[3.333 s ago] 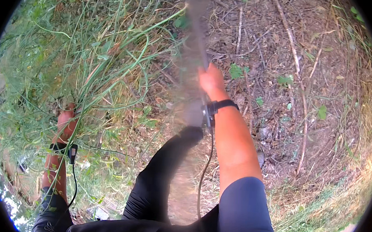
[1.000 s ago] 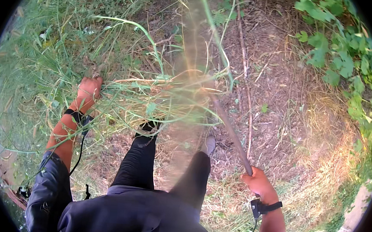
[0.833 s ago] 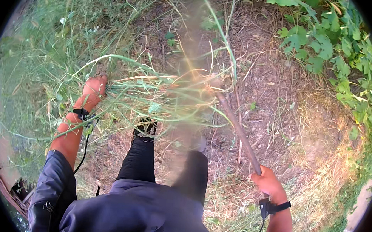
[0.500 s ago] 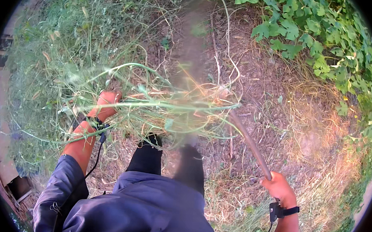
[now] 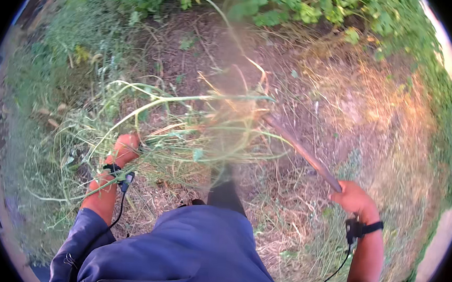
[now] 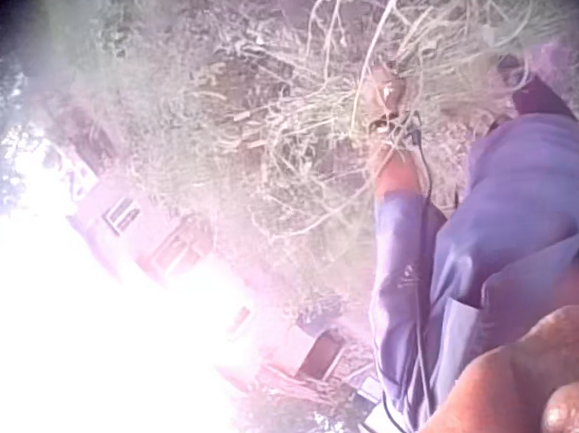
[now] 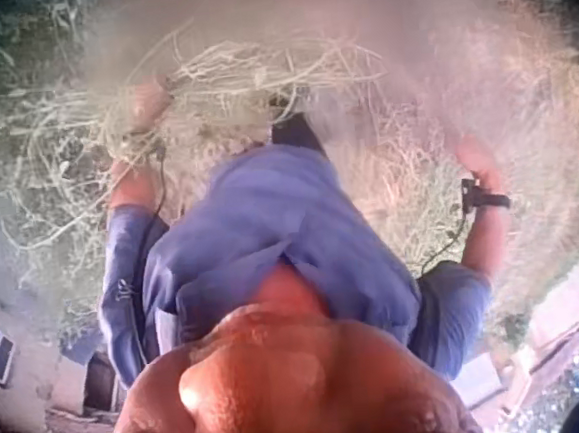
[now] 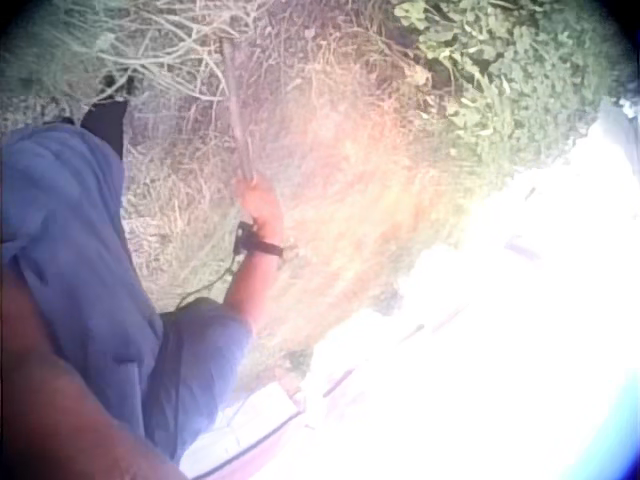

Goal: The person uses a scythe to cut through tall grass and weeds in an outdoor area, pulling some plants by hand and slicing through stems with the blade.

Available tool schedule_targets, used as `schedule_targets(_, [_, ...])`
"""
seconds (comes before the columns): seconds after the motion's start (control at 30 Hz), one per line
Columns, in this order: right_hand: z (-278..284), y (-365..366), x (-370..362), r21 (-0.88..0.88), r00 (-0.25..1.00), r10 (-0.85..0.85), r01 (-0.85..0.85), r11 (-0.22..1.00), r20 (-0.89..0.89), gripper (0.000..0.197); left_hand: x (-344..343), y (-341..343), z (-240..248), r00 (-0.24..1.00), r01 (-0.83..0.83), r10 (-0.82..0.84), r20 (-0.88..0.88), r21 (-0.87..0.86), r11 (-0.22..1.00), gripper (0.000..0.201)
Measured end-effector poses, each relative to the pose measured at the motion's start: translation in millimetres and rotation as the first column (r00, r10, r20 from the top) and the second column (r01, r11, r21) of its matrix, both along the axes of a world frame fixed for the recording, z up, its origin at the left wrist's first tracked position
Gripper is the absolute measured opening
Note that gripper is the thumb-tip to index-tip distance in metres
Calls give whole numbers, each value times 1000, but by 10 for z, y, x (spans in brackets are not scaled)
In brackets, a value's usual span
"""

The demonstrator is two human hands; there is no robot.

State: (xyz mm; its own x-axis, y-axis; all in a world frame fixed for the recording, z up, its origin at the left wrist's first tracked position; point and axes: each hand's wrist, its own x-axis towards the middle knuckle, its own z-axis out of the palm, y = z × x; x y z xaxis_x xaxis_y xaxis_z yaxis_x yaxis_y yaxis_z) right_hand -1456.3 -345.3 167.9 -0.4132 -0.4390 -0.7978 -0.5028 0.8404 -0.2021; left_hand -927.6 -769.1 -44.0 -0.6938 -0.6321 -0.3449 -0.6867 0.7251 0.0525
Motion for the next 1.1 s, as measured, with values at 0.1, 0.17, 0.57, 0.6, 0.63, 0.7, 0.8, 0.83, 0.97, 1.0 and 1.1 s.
schedule_targets(0.1, [208, 479, 207, -4, 1000, 18, -18, 1000, -9, 28, -167, 505, 471, 999, 7, -7, -44, 18, 1000, 28])
schedule_targets(0.17, [104, 1020, 208, -102, 1000, 20, -19, 995, 13, 26, 110, 599, 177, 996, 18, -16, -91, 15, 1000, 28])
schedule_targets(0.57, [680, 4449, 1392, -130, 900, -435, 434, 892, 15, 24, -1184, 2246, 929, 928, 372, -372, -21, -1, 928, 23])
schedule_targets(0.6, [714, 4736, 1495, -150, 887, -462, 459, 876, 11, 23, -1293, 2284, 784, 896, 443, -444, -22, -44, 896, 23])
schedule_targets(0.63, [753, 5018, 1578, -174, 867, -498, 489, 855, -11, 23, -1542, 2511, 834, 867, 490, -490, -90, -16, 871, 23])
schedule_targets(0.7, [1132, 5983, 1990, -203, 828, -559, 540, 816, -45, 23, -1813, 3431, 1282, 803, 579, -556, -216, 55, 814, 23])
schedule_targets(0.8, [1235, 7346, 2448, -310, 661, -738, 679, 665, -138, 23, -2870, 4676, 1708, 679, 716, -710, -186, -48, 697, 22])
schedule_targets(0.83, [1279, 7791, 2599, -337, 591, -789, 718, 609, -168, 23, -3272, 5176, 1834, 685, 714, -692, -228, 20, 700, 26])
schedule_targets(0.97, [1631, 9349, 3192, -578, 0, -955, 796, 179, -295, 25, -4852, 7508, 2547, 429, 876, -727, -537, 51, 479, 56])
schedule_targets(1.0, [1755, 9644, 3261, -651, -188, -941, 758, 43, -281, 27, -5127, 8110, 2792, 56, 853, -869, -493, -429, 298, 88])
schedule_targets(1.1, [2075, 10331, 3540, -895, -528, -849, 365, -258, 30, 22, -5357, 9575, 2874, -39, 705, -851, -524, -618, 348, 99])
